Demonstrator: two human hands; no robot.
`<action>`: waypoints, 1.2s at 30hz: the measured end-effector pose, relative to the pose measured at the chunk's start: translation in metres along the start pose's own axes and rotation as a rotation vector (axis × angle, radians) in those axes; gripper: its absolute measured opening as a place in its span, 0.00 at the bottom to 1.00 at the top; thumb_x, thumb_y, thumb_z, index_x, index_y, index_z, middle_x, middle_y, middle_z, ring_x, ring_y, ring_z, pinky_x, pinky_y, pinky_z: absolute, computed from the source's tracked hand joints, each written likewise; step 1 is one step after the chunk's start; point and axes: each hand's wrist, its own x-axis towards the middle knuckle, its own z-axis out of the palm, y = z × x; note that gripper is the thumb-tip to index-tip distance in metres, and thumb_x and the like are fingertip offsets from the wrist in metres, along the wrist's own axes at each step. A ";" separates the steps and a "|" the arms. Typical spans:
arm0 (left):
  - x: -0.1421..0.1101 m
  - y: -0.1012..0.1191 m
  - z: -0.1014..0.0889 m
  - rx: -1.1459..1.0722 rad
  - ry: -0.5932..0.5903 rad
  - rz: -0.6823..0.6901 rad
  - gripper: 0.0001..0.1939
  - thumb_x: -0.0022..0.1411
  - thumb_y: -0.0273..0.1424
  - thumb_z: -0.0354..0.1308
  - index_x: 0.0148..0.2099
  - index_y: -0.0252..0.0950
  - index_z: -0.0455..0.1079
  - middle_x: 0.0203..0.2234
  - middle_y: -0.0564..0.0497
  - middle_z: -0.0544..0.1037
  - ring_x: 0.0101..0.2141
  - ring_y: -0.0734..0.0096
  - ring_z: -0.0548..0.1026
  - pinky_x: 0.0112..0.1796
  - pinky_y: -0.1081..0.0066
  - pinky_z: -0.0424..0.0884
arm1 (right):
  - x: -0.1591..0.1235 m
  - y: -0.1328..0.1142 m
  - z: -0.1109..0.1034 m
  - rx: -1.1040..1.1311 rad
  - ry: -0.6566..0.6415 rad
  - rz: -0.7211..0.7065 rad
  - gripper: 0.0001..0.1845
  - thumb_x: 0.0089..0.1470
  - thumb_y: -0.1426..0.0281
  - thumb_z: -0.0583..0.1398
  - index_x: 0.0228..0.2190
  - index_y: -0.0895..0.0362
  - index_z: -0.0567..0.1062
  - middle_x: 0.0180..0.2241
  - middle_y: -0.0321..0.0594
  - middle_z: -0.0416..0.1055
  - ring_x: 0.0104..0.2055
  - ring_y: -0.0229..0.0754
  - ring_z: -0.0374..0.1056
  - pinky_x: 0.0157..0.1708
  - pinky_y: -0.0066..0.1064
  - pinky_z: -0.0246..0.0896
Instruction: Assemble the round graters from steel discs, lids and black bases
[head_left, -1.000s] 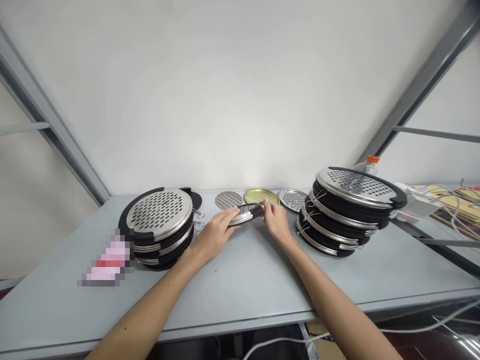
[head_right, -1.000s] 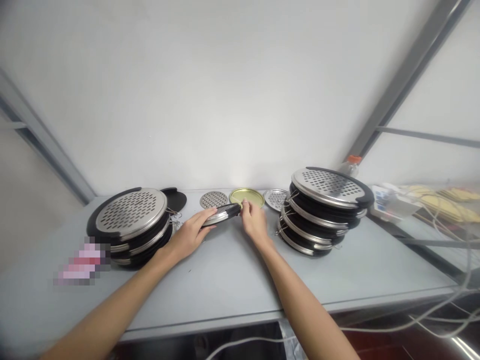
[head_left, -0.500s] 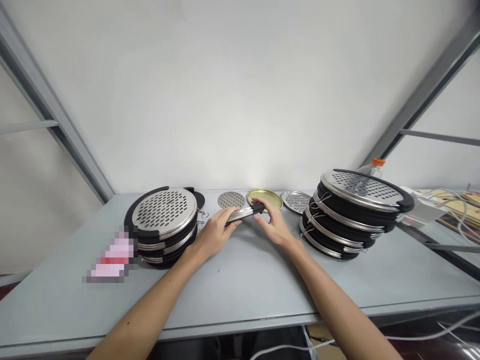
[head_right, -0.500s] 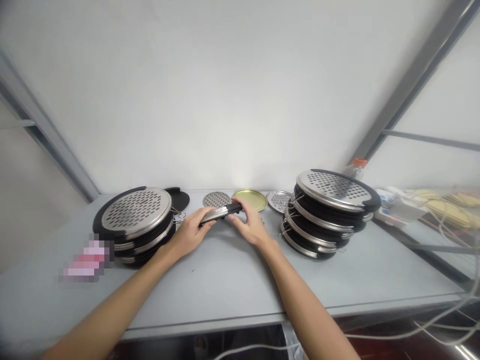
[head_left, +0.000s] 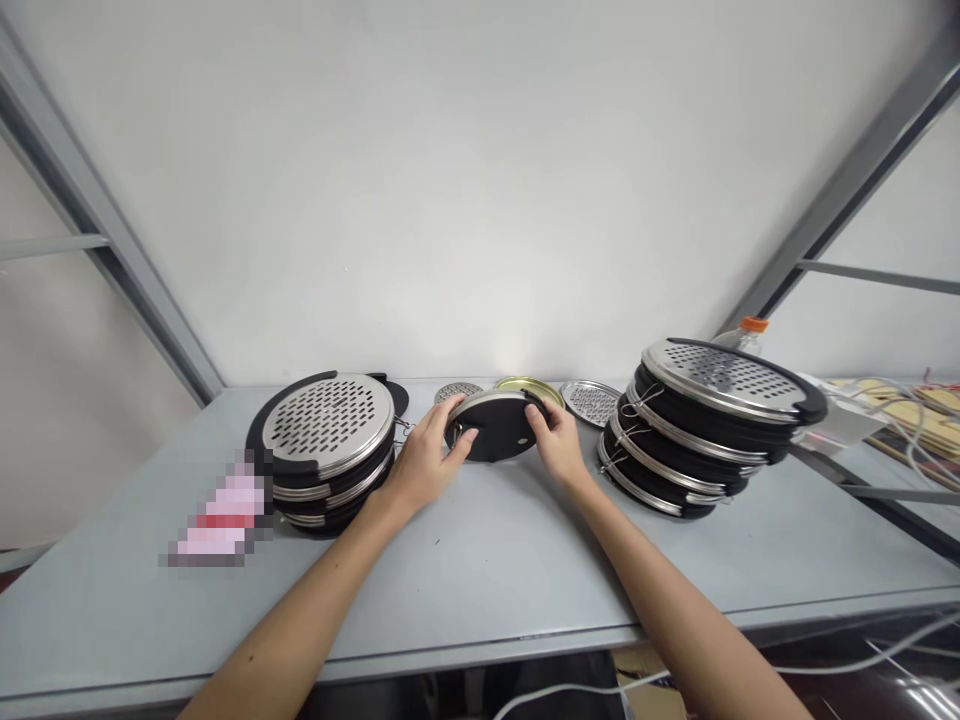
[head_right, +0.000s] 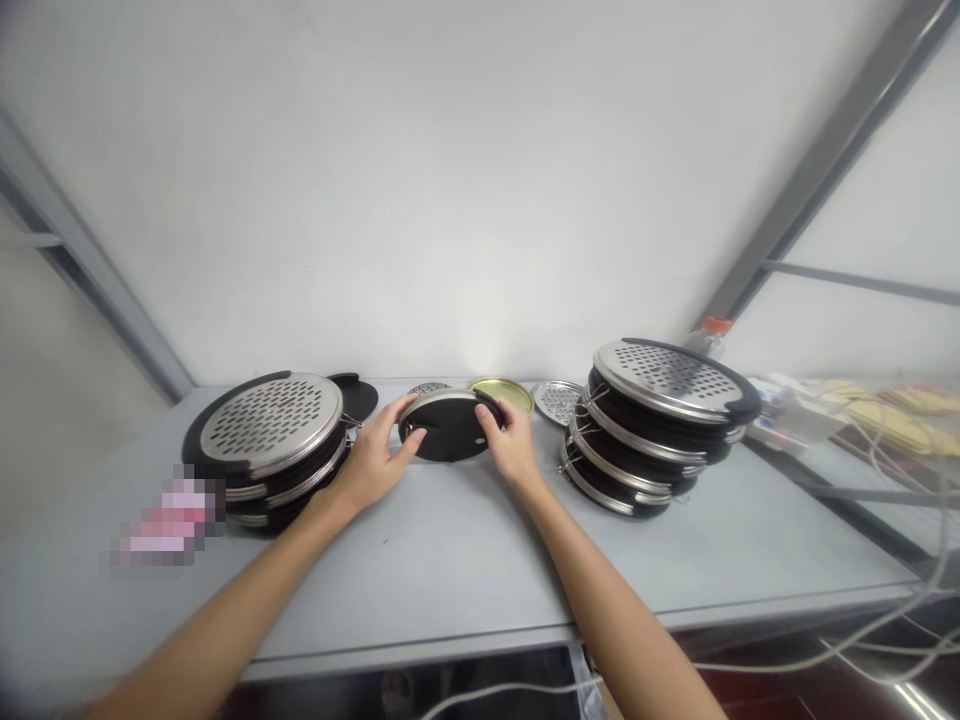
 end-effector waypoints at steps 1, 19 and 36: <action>0.000 0.000 0.000 -0.004 -0.001 -0.003 0.21 0.66 0.32 0.51 0.60 0.36 0.58 0.52 0.44 0.70 0.51 0.63 0.69 0.52 0.63 0.66 | 0.001 0.000 0.000 0.021 0.015 0.014 0.18 0.55 0.55 0.55 0.30 0.57 0.73 0.29 0.39 0.71 0.32 0.43 0.64 0.33 0.34 0.60; -0.002 0.004 0.002 0.037 0.007 0.002 0.23 0.66 0.33 0.52 0.62 0.37 0.57 0.55 0.44 0.69 0.55 0.62 0.67 0.55 0.62 0.64 | -0.004 -0.013 -0.003 0.109 -0.061 -0.070 0.16 0.53 0.56 0.59 0.39 0.53 0.76 0.39 0.41 0.76 0.43 0.49 0.70 0.46 0.41 0.63; -0.007 0.007 0.011 0.003 0.188 -0.036 0.12 0.64 0.33 0.54 0.50 0.37 0.66 0.42 0.46 0.77 0.42 0.64 0.75 0.45 0.65 0.70 | 0.001 -0.001 -0.007 0.076 -0.165 -0.068 0.25 0.59 0.51 0.48 0.47 0.51 0.74 0.47 0.42 0.73 0.52 0.49 0.66 0.53 0.42 0.59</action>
